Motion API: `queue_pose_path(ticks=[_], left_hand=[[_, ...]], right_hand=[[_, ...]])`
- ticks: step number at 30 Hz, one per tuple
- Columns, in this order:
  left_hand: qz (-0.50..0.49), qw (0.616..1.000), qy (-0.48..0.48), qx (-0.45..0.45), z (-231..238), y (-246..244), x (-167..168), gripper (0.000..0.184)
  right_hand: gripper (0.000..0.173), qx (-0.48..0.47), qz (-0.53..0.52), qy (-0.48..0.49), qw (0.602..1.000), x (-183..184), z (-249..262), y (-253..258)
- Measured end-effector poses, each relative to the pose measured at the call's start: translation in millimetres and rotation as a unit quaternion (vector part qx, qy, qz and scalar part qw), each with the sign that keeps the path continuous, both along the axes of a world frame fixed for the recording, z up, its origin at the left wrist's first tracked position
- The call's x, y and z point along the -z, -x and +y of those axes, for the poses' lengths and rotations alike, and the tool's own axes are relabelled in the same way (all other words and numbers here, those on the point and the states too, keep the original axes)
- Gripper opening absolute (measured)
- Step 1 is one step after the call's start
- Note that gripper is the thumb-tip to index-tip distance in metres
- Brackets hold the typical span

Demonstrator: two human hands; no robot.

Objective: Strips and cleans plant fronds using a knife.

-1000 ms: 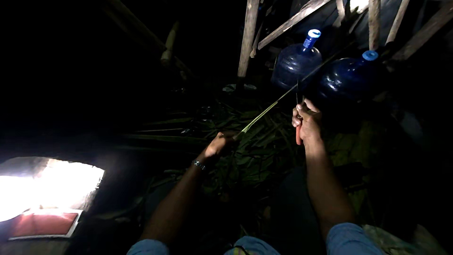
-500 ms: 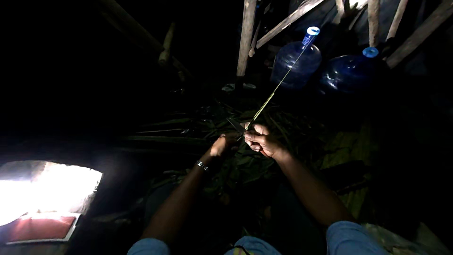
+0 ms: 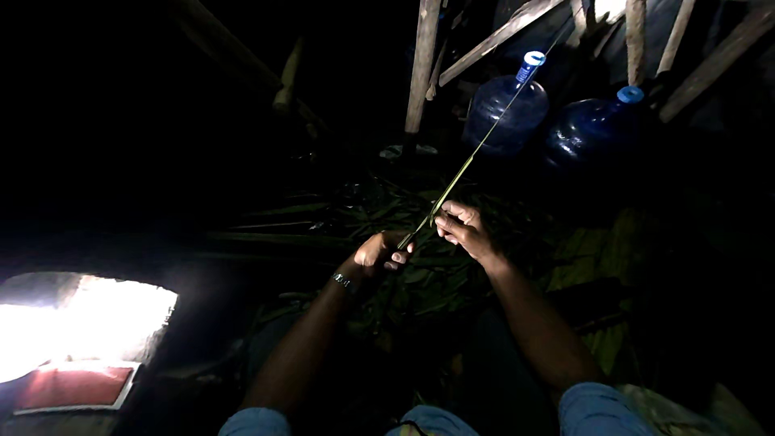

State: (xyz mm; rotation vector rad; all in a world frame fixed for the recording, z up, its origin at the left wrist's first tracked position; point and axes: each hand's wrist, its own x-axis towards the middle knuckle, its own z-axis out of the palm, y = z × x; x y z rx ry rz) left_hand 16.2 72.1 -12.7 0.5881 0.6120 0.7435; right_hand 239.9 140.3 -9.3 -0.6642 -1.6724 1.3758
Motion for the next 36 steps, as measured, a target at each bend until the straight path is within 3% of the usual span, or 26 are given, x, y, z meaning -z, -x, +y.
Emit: queue_pose_path(ticks=[5, 7, 10, 12, 15, 18, 21, 25, 27, 31, 33, 36], left_hand=[[0.058, 0.998, -0.002, -0.009, -5, -2, -1, 0.029], [0.087, 0.996, -0.013, 0.003, -5, -1, 0, 0.028], [0.181, 0.983, -0.036, -0.018, -7, -3, -2, 0.024], [0.258, 0.963, -0.044, -0.068, -9, -10, -15, 0.019], [0.297, 0.94, -0.095, -0.137, -9, -18, -13, 0.02], [0.312, 0.922, -0.155, -0.17, -6, -19, -3, 0.025], [0.295, 0.912, -0.17, -0.228, -6, -17, 1, 0.024], [0.263, 0.903, -0.166, -0.298, -5, -13, 2, 0.025], [0.261, 0.899, -0.157, -0.314, -3, -14, 2, 0.024], [0.314, 0.884, -0.197, -0.283, -4, -17, 5, 0.023], [0.351, 0.871, -0.226, -0.259, -5, -19, 7, 0.023], [0.376, 0.859, -0.246, -0.246, -7, -20, 7, 0.021]], right_hand=[[0.017, 0.111, 0.047, 0.033, 0.992, -13, 14, -25], [0.026, 0.194, 0.087, 0.081, 0.974, -20, 24, -40], [0.025, 0.277, 0.162, 0.108, 0.941, -21, 40, -66], [0.024, 0.25, 0.113, 0.097, 0.957, -23, 33, -68], [0.033, 0.098, -0.019, 0.093, 0.991, -14, 12, -46], [0.031, -0.011, -0.107, 0.127, 0.986, -8, -3, -15], [0.03, 0.061, -0.087, 0.198, 0.974, -9, -5, -1], [0.013, 0.207, 0.086, 0.229, 0.947, -5, 5, -1], [0.018, 0.158, 0.119, 0.165, 0.966, 1, 4, -4], [0.046, 0.0, -0.054, 0.07, 0.996, 1, -10, 4], [0.041, -0.027, -0.101, 0.073, 0.992, 2, -14, 12], [0.024, -0.013, -0.082, 0.076, 0.994, 3, -13, 16]])
